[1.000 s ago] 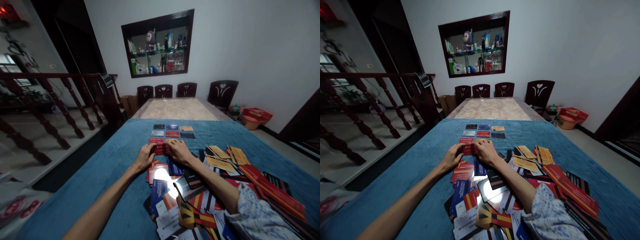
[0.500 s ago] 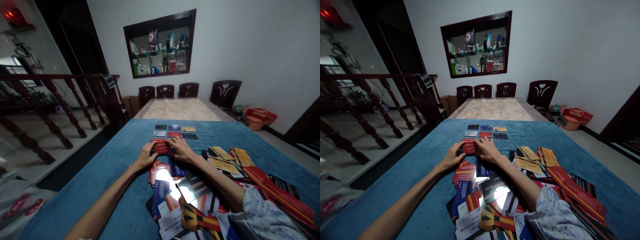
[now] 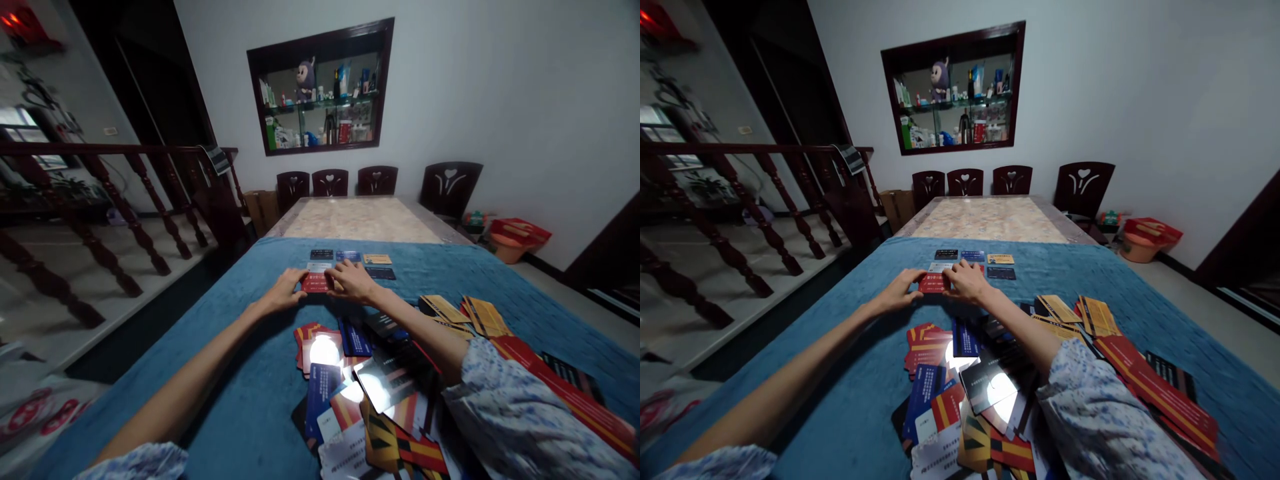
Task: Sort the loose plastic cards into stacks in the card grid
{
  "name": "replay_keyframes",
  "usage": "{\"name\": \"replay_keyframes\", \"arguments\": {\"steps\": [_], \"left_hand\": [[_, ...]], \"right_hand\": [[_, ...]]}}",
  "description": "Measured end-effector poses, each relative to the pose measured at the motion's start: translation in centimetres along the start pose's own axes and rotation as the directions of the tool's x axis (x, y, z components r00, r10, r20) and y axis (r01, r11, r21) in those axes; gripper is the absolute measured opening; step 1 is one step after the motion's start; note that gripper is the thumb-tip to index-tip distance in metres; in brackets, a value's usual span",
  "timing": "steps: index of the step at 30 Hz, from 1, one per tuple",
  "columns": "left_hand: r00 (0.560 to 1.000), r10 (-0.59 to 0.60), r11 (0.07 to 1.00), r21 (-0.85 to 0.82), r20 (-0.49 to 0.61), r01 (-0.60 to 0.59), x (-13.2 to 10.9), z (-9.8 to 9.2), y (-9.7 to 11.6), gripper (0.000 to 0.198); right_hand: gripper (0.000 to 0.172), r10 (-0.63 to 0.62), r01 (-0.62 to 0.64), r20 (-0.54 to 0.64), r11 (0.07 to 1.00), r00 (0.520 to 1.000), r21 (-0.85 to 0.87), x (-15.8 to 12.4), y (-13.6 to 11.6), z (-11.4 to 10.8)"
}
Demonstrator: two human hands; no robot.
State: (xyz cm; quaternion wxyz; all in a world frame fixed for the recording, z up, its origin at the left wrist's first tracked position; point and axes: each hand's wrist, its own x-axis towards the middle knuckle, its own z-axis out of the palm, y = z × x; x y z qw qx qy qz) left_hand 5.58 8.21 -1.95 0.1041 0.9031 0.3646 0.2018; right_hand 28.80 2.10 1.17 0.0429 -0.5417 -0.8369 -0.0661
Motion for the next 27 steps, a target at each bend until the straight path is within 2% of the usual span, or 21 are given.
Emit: {"name": "replay_keyframes", "arguments": {"steps": [8, 14, 18, 27], "left_hand": [[0.997, -0.036, 0.995, 0.092, 0.068, 0.03, 2.5, -0.1, -1.7, 0.049], [0.989, -0.085, 0.993, 0.098, 0.123, 0.073, 3.0, 0.7, -2.0, 0.049], [0.982, -0.07, 0.995, 0.085, 0.177, 0.055, 3.2, 1.0, -2.3, 0.045], [0.985, -0.059, 0.998, 0.007, 0.163, 0.058, 3.6, 1.3, -2.6, 0.029]], "right_hand": [[0.043, 0.033, -0.032, 0.063, 0.999, 0.997, -0.014, 3.0, 0.6, 0.8], [0.044, 0.025, -0.023, 0.134, 1.0, 0.991, -0.014, 4.0, 0.6, 1.6], [0.045, 0.026, -0.024, 0.167, 1.0, 0.986, -0.013, 4.3, 0.6, 1.9], [0.042, 0.02, -0.018, 0.208, 1.0, 0.978, -0.013, 4.8, 0.7, 1.8]]}}
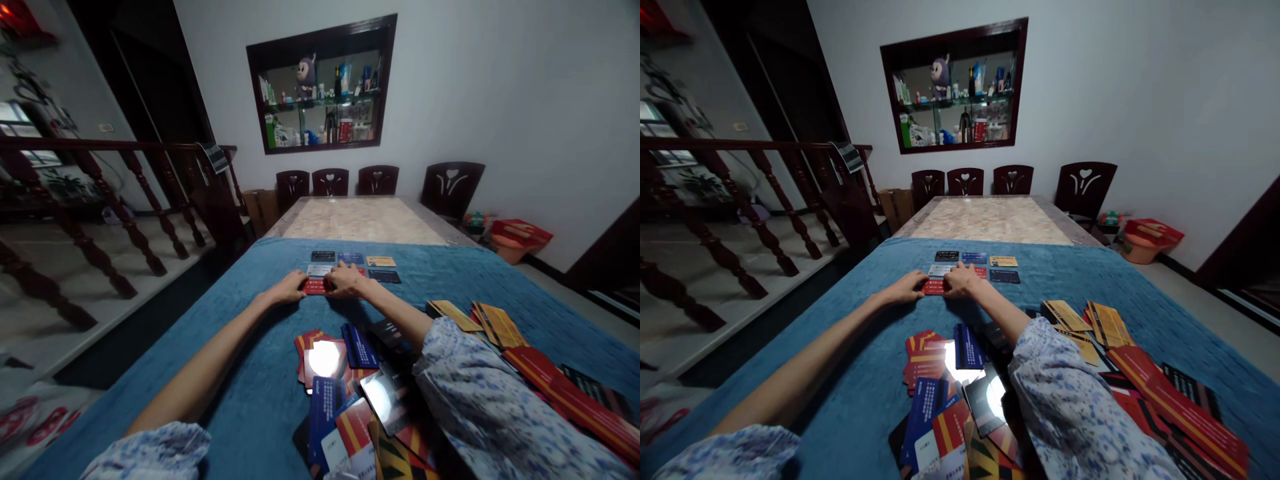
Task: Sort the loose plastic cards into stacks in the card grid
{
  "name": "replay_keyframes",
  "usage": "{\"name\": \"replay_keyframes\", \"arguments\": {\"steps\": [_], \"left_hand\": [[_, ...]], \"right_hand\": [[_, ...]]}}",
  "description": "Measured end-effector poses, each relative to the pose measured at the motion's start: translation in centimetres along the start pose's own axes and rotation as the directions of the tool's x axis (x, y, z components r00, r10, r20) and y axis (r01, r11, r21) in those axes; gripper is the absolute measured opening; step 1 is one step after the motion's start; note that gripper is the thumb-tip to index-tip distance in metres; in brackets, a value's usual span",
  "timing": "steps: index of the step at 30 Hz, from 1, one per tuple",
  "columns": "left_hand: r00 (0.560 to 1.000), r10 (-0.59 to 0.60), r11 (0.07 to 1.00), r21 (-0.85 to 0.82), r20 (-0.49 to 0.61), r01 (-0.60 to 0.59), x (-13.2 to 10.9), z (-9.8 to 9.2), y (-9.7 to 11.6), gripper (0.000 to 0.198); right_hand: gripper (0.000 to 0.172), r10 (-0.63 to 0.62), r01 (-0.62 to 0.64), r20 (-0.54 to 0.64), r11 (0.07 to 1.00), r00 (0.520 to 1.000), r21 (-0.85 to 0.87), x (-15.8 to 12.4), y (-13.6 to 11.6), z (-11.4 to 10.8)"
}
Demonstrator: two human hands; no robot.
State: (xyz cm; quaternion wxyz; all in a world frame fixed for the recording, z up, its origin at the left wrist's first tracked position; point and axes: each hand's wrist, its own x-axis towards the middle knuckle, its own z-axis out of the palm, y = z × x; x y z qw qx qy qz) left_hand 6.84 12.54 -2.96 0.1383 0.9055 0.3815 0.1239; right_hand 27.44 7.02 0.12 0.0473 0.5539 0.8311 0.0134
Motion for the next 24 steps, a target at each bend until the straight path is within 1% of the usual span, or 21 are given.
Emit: {"name": "replay_keyframes", "arguments": {"steps": [5, 8, 12, 19, 24], "left_hand": [[0.999, -0.024, 0.999, -0.029, -0.025, 0.023, -0.1, 0.1, 0.3, 0.034], [0.998, -0.052, 0.998, -0.037, -0.031, 0.051, -0.2, 0.4, 0.4, 0.038], [0.996, -0.072, 0.997, -0.026, -0.043, 0.071, -0.2, 0.8, 0.3, 0.034], [0.994, -0.099, 0.995, -0.021, -0.053, 0.098, 0.0, 1.1, 0.2, 0.033], [0.991, -0.123, 0.992, -0.039, -0.041, 0.122, 0.2, 1.3, -0.1, 0.042]], "right_hand": [[0.044, 0.009, -0.009, 0.013, 1.0, 1.0, -0.009, 0.3, -0.1, -0.1], [0.042, -0.005, 0.005, 0.024, 1.0, 1.0, -0.006, 0.5, 0.0, -0.1], [0.038, -0.022, 0.022, 0.032, 1.0, 0.999, 0.017, 0.6, 0.1, -0.3], [0.035, -0.014, 0.013, 0.038, 1.0, 0.999, 0.028, 0.5, 0.0, -0.4], [0.039, -0.009, 0.009, 0.026, 1.0, 1.0, 0.026, 0.3, 0.1, -0.2]]}}
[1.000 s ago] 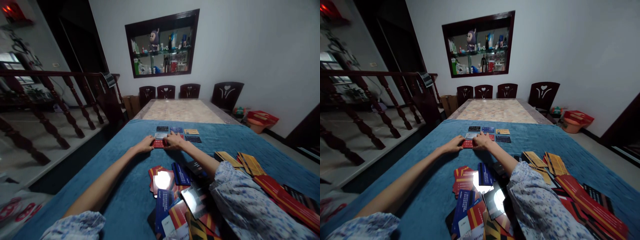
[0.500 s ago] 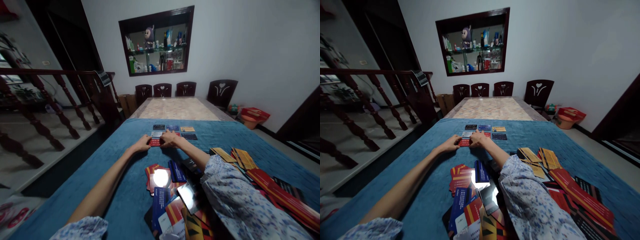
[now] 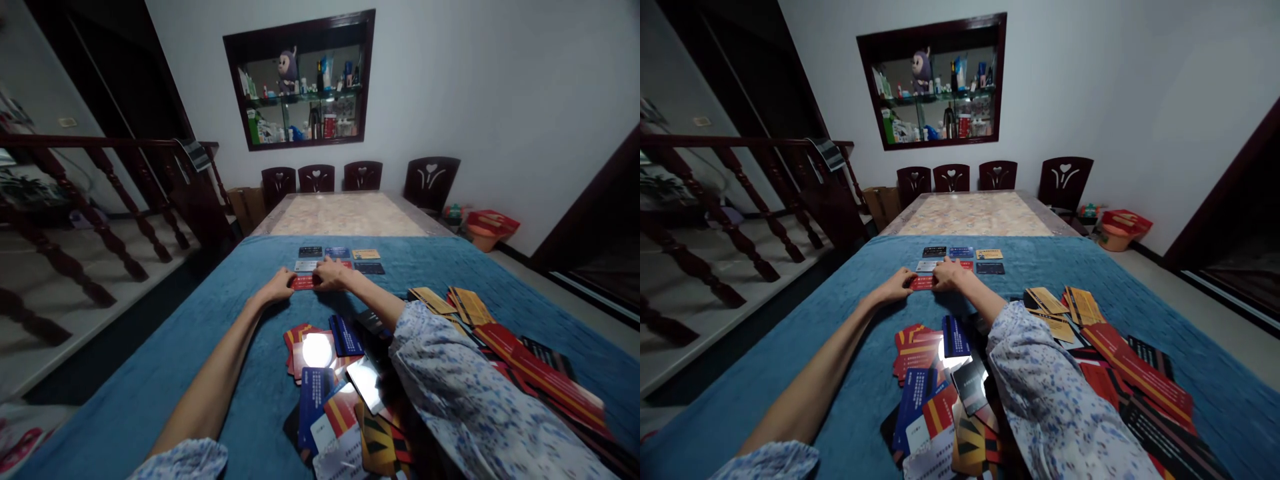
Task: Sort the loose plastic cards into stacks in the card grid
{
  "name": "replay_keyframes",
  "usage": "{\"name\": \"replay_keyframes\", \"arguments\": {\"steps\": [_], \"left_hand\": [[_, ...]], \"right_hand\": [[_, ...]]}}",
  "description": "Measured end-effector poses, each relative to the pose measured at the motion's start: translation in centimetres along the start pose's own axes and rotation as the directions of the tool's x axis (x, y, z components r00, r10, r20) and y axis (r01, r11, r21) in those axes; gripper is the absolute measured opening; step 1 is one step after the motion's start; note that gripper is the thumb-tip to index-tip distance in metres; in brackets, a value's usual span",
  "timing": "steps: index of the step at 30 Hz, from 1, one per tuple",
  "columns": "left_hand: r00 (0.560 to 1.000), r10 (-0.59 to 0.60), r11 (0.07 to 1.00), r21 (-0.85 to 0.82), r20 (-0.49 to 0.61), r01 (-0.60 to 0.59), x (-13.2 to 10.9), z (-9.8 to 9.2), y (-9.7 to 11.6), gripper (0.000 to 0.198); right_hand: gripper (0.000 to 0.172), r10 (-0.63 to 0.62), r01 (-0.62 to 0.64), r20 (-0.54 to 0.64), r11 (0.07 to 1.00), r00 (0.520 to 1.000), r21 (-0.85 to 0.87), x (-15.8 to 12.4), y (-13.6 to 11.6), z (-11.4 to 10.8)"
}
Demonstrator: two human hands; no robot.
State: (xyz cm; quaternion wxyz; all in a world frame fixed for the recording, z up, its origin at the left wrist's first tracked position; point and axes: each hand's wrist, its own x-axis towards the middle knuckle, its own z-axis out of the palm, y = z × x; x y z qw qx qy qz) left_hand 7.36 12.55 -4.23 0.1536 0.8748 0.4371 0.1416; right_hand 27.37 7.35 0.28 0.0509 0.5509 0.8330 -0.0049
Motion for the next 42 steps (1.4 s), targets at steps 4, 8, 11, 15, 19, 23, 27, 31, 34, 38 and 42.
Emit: {"name": "replay_keyframes", "arguments": {"steps": [4, 8, 11, 15, 19, 23, 27, 31, 34, 38, 42], "left_hand": [[1.0, -0.019, 1.0, -0.009, -0.024, 0.019, 0.1, 0.2, -0.1, 0.049], [0.999, -0.023, 1.0, -0.002, -0.035, 0.023, -0.2, -0.1, 0.1, 0.052], [1.0, -0.012, 0.999, 0.042, -0.018, 0.012, -0.3, -0.4, 0.3, 0.051], [1.0, -0.025, 0.992, 0.124, -0.001, 0.025, -0.3, -0.7, 0.6, 0.047], [0.998, -0.059, 0.981, 0.189, 0.027, 0.053, -0.4, -1.0, 1.0, 0.05], [0.995, -0.089, 0.966, 0.25, 0.051, 0.073, -0.6, -1.3, 1.5, 0.051], [0.995, -0.087, 0.965, 0.252, 0.051, 0.071, -0.9, -1.6, 2.1, 0.055], [0.999, -0.031, 0.975, 0.22, 0.024, 0.025, -1.1, -1.8, 3.2, 0.05], [1.0, 0.01, 0.978, 0.208, -0.005, -0.009, -1.3, -1.8, 4.3, 0.045], [0.996, 0.084, 0.978, 0.191, -0.012, -0.08, -1.7, -1.5, 6.3, 0.042], [0.981, 0.193, 0.968, 0.169, -0.016, -0.188, -2.3, -0.9, 8.6, 0.039]], "right_hand": [[0.04, -0.009, 0.008, -0.018, 1.0, 1.0, -0.015, -0.2, 0.2, 0.1], [0.041, -0.023, 0.021, -0.069, 0.999, 0.997, -0.033, -1.0, 0.5, -0.3], [0.037, -0.033, 0.029, -0.119, 0.999, 0.992, -0.039, -2.5, 0.9, -1.0], [0.035, -0.021, 0.015, -0.176, 0.999, 0.984, -0.034, -5.2, 1.8, -1.8], [0.032, -0.018, 0.014, -0.215, 1.0, 0.976, -0.021, -7.9, 2.9, -1.8], [0.025, -0.019, 0.018, -0.311, 1.0, 0.95, -0.005, -10.0, 3.8, -1.1], [0.02, -0.011, 0.019, -0.378, 1.0, 0.926, 0.016, -11.7, 4.5, -0.4], [0.018, -0.045, 0.062, -0.449, 0.998, 0.892, 0.024, -13.2, 5.0, 0.4], [0.017, -0.059, 0.084, -0.483, 0.996, 0.873, 0.032, -14.4, 5.3, 0.9], [0.016, -0.054, 0.089, -0.482, 0.995, 0.874, 0.051, -15.8, 6.0, 1.8], [0.018, -0.015, 0.061, -0.449, 0.994, 0.893, 0.088, -16.6, 6.7, 2.6]]}}
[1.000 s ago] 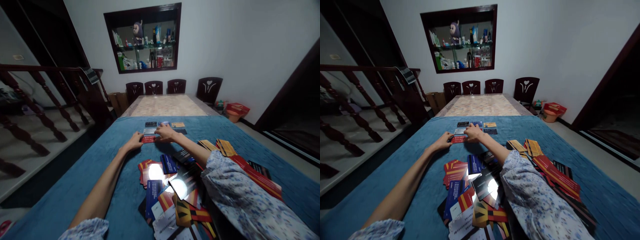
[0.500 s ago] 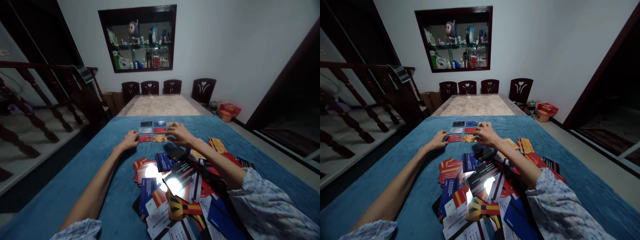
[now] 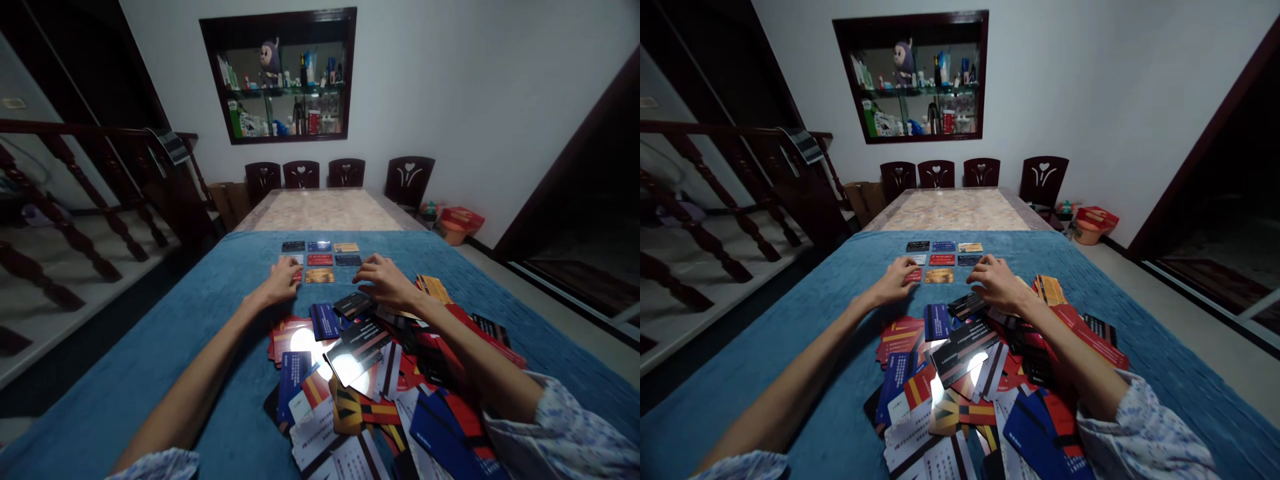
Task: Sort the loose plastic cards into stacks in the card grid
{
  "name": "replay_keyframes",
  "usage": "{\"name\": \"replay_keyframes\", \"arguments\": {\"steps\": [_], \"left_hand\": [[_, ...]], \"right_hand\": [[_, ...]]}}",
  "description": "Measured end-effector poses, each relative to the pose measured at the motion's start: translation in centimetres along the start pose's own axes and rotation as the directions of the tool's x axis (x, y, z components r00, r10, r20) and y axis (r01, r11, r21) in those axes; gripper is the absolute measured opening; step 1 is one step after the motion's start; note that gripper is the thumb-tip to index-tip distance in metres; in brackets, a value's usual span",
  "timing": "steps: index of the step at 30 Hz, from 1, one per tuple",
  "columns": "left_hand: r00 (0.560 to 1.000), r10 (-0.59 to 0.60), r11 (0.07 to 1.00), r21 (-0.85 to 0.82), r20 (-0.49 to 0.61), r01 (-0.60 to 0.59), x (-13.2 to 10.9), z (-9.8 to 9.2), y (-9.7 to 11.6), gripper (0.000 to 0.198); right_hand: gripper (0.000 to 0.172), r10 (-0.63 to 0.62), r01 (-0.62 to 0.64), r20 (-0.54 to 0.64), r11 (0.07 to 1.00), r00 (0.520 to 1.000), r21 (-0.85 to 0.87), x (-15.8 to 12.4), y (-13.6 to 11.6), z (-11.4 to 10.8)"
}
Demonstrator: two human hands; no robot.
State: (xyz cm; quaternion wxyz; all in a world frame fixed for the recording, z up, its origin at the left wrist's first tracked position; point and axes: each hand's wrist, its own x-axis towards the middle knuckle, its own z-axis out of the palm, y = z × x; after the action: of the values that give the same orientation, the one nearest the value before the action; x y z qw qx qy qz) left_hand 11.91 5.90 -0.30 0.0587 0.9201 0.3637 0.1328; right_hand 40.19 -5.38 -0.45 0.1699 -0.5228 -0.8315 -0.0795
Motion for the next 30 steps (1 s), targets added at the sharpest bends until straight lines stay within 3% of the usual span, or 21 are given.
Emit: {"name": "replay_keyframes", "arguments": {"steps": [6, 13, 21, 30], "left_hand": [[0.984, 0.179, 0.982, -0.051, -0.01, -0.18, -0.1, 0.5, 4.5, 0.036], [0.955, 0.29, 0.957, -0.042, 0.065, -0.288, -0.5, 1.1, 8.7, 0.03], [0.936, 0.288, 0.957, -0.041, 0.201, -0.286, -0.6, 1.8, 9.5, 0.024], [0.929, 0.287, 0.958, -0.074, 0.231, -0.278, -0.9, 1.8, 9.4, 0.025]], "right_hand": [[0.024, 0.035, -0.04, 0.112, 0.998, 0.993, 0.042, -0.5, 0.1, -0.4], [0.031, 0.053, -0.064, 0.234, 0.997, 0.971, 0.039, -0.8, -0.3, -0.7], [0.043, 0.067, -0.08, 0.353, 0.997, 0.933, 0.022, -0.7, -0.5, -0.7], [0.046, 0.041, -0.066, 0.348, 0.996, 0.937, 0.059, -0.9, -0.3, 0.5]]}}
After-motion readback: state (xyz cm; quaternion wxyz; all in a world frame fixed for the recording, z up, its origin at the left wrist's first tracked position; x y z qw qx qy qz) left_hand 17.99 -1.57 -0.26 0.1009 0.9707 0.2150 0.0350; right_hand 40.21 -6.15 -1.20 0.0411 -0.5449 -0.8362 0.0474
